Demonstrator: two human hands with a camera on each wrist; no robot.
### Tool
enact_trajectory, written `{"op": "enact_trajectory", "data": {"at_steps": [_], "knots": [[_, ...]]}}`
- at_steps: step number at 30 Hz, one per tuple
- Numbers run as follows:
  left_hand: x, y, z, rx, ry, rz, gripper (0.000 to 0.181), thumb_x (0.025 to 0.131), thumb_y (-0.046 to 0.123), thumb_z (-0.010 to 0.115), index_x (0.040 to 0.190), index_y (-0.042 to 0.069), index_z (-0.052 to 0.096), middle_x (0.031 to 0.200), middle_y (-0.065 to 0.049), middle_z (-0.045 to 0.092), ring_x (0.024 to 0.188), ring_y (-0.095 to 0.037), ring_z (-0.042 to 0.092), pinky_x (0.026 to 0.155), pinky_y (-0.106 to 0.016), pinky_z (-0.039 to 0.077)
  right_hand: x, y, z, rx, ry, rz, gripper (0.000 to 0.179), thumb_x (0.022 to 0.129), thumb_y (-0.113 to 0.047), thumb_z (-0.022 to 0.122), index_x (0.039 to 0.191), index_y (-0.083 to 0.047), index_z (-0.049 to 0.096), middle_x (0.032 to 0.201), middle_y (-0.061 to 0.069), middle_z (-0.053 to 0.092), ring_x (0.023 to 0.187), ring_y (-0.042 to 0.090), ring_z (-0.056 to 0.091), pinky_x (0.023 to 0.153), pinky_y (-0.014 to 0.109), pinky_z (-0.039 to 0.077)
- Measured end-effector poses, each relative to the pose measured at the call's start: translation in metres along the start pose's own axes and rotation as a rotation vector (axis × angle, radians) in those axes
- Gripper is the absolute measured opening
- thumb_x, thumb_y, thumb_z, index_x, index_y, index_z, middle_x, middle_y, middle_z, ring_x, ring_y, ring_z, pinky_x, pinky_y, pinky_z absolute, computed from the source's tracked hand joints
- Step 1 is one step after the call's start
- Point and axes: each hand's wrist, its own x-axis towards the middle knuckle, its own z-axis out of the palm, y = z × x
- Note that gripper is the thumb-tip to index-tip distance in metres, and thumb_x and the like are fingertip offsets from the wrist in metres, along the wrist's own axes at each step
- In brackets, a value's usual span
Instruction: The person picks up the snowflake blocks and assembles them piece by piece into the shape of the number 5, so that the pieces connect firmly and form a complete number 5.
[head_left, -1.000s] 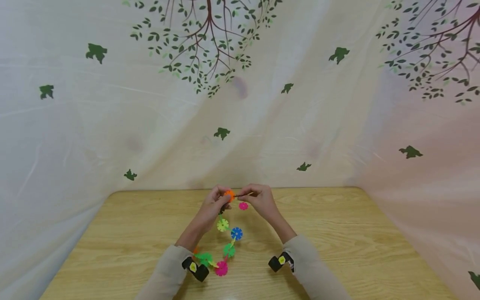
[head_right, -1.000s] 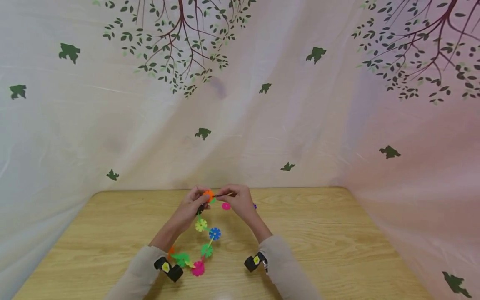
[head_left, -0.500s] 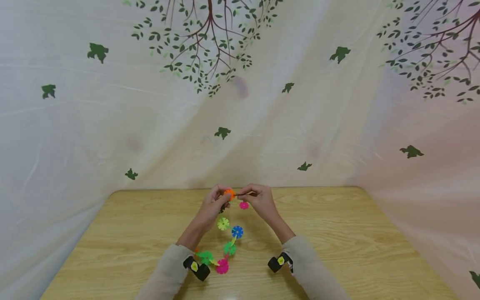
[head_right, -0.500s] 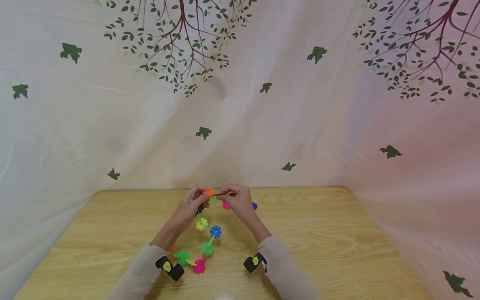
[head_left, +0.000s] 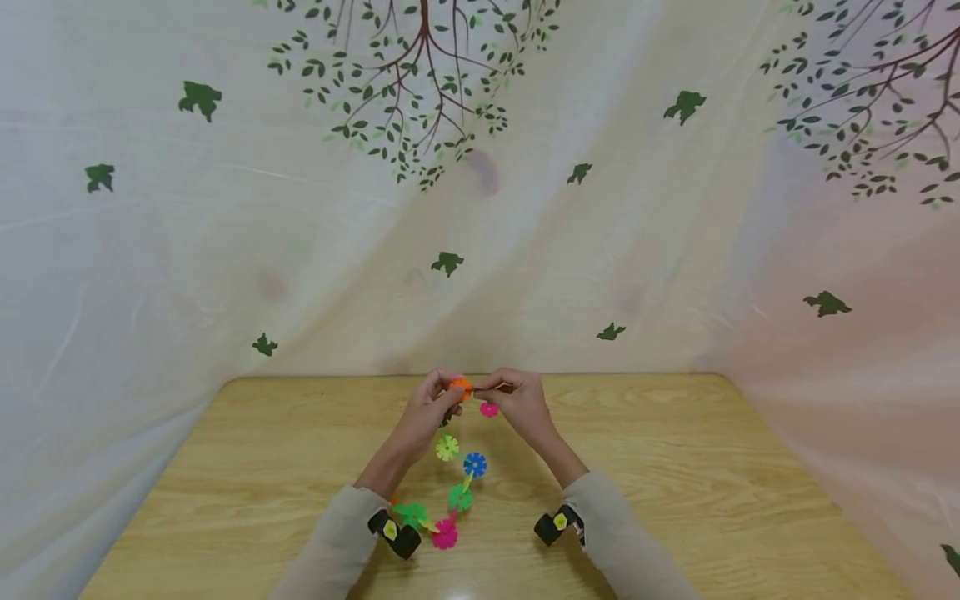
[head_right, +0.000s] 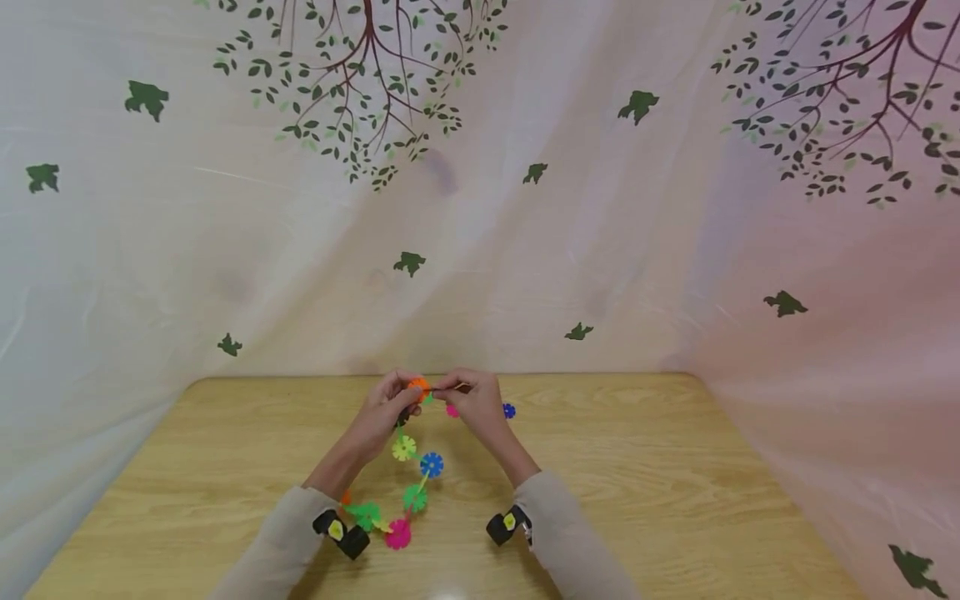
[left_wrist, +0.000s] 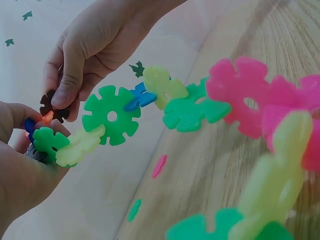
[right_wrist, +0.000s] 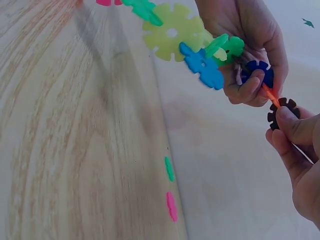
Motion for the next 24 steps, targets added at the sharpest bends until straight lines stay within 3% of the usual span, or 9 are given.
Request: {"op": "enact_trajectory", "data": {"at_steps": [5,12,20,24], "knots": [[0.002,0.0,-0.002,0.005,0.001,-0.026,0.014,0.105,0.01,0.053,0.118,0.003,0.055,0.096,-0.003,0.057,0.075,-0.014,0.052,0.066,-0.022,0.046,0.004,-0.002,-0.006,0.002,-0.066,-0.012,0.007,0.087,0.001,0.076,0.093,0.005,0.076,0.094,0.024,0.074,0.083,0.025,0.075,0.073,0.027,0.062],[0.005,0.002,-0.006,0.031,-0.024,-0.09,0.023,0.104,0.015,0.056,0.123,0.001,0.055,0.085,0.002,0.056,0.076,-0.013,0.054,0.069,-0.024,0.047,0.01,-0.002,-0.021,-0.059,-0.184,0.044,0.011,0.089,-0.003,0.076,0.1,-0.001,0.078,0.102,0.018,0.076,0.091,0.016,0.072,0.077,0.026,0.061],[0.003,0.006,-0.013,0.096,-0.041,-0.12,0.03,0.103,0.017,0.059,0.128,0.001,0.055,0.095,0.001,0.061,0.081,-0.015,0.056,0.074,-0.025,0.051,0.017,-0.008,-0.049,-0.157,-0.376,0.115,0.018,0.094,-0.008,0.073,0.11,-0.001,0.074,0.11,0.02,0.074,0.099,0.023,0.071,0.084,0.032,0.06],[0.004,0.006,-0.02,0.097,-0.064,-0.114,0.029,0.103,0.019,0.06,0.127,0.003,0.057,0.091,0.004,0.06,0.079,-0.013,0.057,0.072,-0.024,0.05,0.026,-0.004,-0.067,-0.269,-0.489,0.143,0.017,0.094,-0.008,0.073,0.11,-0.001,0.073,0.108,0.018,0.075,0.096,0.021,0.07,0.085,0.034,0.06]]}}
